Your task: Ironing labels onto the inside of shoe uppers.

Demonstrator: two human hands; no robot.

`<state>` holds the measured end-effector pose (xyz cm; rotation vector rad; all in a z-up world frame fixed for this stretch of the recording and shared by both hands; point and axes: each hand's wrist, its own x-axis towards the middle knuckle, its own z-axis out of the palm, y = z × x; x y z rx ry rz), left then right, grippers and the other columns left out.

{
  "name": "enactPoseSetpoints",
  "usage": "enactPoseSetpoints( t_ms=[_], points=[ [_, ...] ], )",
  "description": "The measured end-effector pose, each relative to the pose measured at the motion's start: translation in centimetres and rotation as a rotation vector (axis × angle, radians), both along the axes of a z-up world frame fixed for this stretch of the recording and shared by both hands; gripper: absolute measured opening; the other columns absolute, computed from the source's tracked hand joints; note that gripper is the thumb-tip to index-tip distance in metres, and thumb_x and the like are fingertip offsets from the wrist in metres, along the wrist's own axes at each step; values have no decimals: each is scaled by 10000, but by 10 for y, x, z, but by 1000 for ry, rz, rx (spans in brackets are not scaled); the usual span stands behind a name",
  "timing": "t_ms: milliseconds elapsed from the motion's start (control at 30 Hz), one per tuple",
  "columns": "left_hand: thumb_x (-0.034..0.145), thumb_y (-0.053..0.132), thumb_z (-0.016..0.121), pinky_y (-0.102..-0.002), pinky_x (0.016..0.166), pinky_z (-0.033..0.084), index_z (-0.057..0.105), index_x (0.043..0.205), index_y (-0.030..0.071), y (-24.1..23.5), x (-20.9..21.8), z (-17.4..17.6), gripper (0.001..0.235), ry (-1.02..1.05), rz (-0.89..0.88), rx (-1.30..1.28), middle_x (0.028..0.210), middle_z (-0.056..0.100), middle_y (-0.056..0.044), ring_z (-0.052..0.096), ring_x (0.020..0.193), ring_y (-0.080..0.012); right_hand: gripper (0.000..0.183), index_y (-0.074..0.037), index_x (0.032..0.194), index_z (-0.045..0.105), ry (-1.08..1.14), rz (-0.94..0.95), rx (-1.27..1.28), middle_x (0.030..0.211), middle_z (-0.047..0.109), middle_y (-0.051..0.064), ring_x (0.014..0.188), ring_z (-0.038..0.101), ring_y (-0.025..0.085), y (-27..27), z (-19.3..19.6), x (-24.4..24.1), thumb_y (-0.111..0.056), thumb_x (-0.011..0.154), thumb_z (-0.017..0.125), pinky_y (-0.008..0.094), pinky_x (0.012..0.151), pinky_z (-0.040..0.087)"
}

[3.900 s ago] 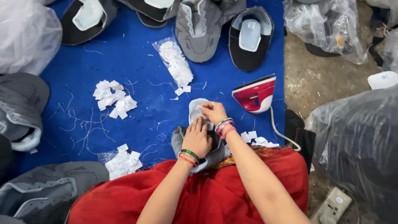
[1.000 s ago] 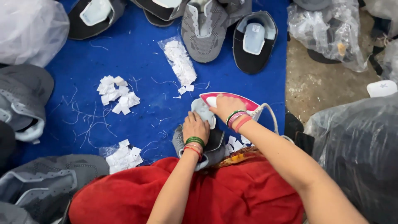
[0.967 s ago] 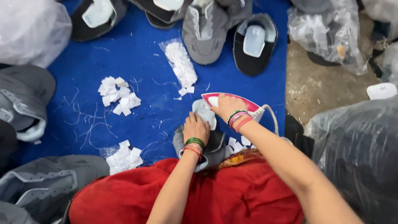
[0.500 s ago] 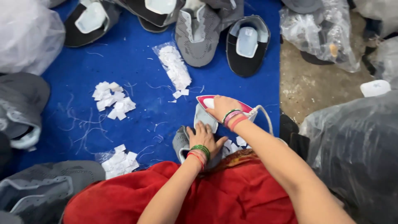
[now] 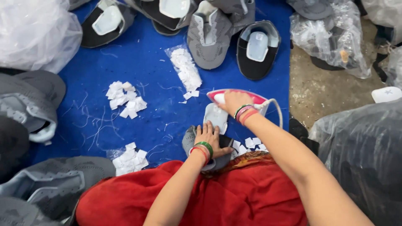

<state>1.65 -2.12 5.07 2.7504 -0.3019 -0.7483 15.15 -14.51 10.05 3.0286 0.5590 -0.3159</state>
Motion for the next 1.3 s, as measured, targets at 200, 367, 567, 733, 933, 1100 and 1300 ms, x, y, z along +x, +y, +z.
enactPoseSetpoints(
  t_ms=[200, 367, 567, 733, 933, 1100, 1300],
  points=[
    [695, 913, 569, -582, 1230, 102, 245, 1588, -1, 5, -1, 6, 1319, 1, -9, -33, 1639, 136, -351, 123, 1541, -480, 648, -28, 1168, 641, 91, -63, -5, 992, 740, 234, 915, 744, 377, -2, 11, -26, -608, 881, 673, 479, 791, 601],
    [669, 924, 595, -588, 1231, 102, 243, 1585, -18, 4, 2, 9, 1361, 26, -50, 4, 1635, 137, -362, 126, 1539, -485, 656, -19, 1150, 659, 96, -108, 28, 1027, 737, 247, 965, 729, 396, -9, -1, -11, -626, 900, 643, 480, 832, 594],
    [659, 911, 611, -579, 1227, 110, 238, 1587, -5, 5, 2, 7, 1357, 13, -52, 10, 1636, 134, -353, 130, 1532, -487, 656, -43, 1182, 648, 256, 104, -107, 1069, 731, 222, 993, 729, 367, -24, 16, -23, -634, 899, 624, 468, 851, 591],
    [671, 901, 624, -565, 1228, 118, 231, 1591, -5, 7, 6, 4, 1349, 11, -75, 27, 1637, 128, -356, 131, 1533, -486, 627, -53, 1158, 661, 137, 35, -62, 1050, 740, 211, 982, 731, 360, -21, 16, -14, -618, 888, 631, 461, 832, 597],
    [683, 878, 638, -568, 1228, 127, 243, 1585, -10, 5, 1, 2, 1326, -7, -63, 20, 1630, 145, -361, 152, 1529, -488, 667, -32, 1160, 643, 158, 153, -80, 990, 742, 233, 933, 735, 366, -36, 6, -33, -639, 885, 628, 466, 811, 593],
    [679, 862, 661, -569, 1229, 121, 249, 1582, -14, 3, 2, 11, 1324, 6, -59, 22, 1630, 144, -362, 152, 1529, -490, 656, -39, 1154, 666, 166, -37, -56, 1024, 744, 232, 958, 737, 381, -21, 23, -18, -639, 892, 619, 475, 832, 600],
    [673, 849, 674, -562, 1235, 113, 248, 1582, -10, 5, 0, 13, 1321, 12, -42, 19, 1636, 135, -350, 141, 1534, -482, 685, -57, 1175, 681, 242, -2, -31, 1060, 726, 248, 991, 721, 408, -31, 17, -20, -666, 863, 637, 489, 879, 581]
  ],
)
